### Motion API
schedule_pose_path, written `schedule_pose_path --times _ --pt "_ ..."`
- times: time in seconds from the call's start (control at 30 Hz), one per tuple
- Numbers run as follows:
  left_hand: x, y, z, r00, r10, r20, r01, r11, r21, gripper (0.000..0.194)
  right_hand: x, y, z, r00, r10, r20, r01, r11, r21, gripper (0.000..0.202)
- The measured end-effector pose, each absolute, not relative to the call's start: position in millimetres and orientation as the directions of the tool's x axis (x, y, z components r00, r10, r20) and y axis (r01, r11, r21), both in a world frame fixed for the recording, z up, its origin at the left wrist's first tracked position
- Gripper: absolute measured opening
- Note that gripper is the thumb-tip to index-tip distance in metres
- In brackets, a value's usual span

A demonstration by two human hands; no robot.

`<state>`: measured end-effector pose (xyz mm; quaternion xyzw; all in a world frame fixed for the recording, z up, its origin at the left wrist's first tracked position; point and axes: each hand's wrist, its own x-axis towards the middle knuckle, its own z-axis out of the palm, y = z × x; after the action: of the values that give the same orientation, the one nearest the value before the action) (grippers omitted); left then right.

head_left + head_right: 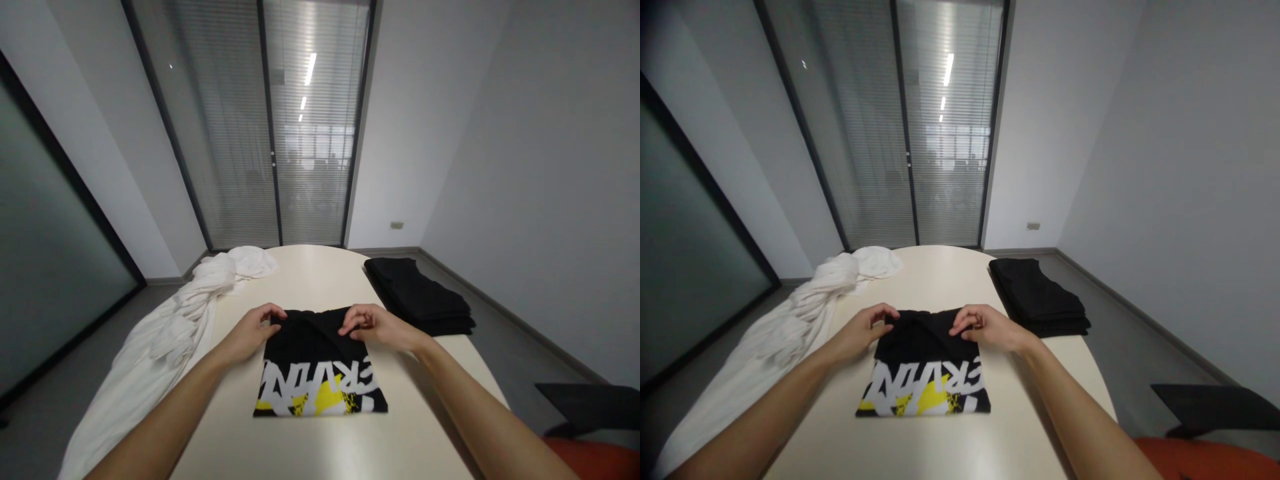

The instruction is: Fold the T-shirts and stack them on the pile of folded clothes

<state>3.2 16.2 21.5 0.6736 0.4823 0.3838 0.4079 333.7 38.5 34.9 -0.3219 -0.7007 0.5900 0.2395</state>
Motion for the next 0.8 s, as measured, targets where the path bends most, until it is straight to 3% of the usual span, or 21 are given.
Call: schedule_pose_path --times 0.07,0.17,0.3,0.43,0.63,0.8 --pt "5 17 22 0.169 0.975 0.144 0.302 -0.190 0.934 0.021 332 39 37 -0.621 0.784 0.031 0.135 0.146 -0.980 0.023" --pt "3 13 28 0.181 0.983 0.009 0.206 -0.047 0.977 0.034 337 37 45 -0.628 0.777 0.040 0.176 0.192 -0.965 0.030" --pt "-7 6 41 0.289 0.947 -0.137 0.185 0.085 0.979 0.042 348 34 51 -0.781 0.608 -0.141 0.213 0.047 -0.976 0.049" --pt "-16 1 49 0.426 0.868 -0.255 0.231 0.168 0.958 0.045 354 32 49 -0.841 0.463 -0.279 0.265 -0.097 -0.959 0.043" --pt "-14 -1 44 0.535 0.753 -0.382 0.460 0.119 0.880 0.044 351 32 39 -0.835 0.334 -0.437 0.403 -0.170 -0.899 0.041" --pt "-11 -1 43 0.559 0.725 -0.402 0.529 0.061 0.846 0.037 348 31 36 -0.833 0.289 -0.471 0.431 -0.195 -0.881 0.042"
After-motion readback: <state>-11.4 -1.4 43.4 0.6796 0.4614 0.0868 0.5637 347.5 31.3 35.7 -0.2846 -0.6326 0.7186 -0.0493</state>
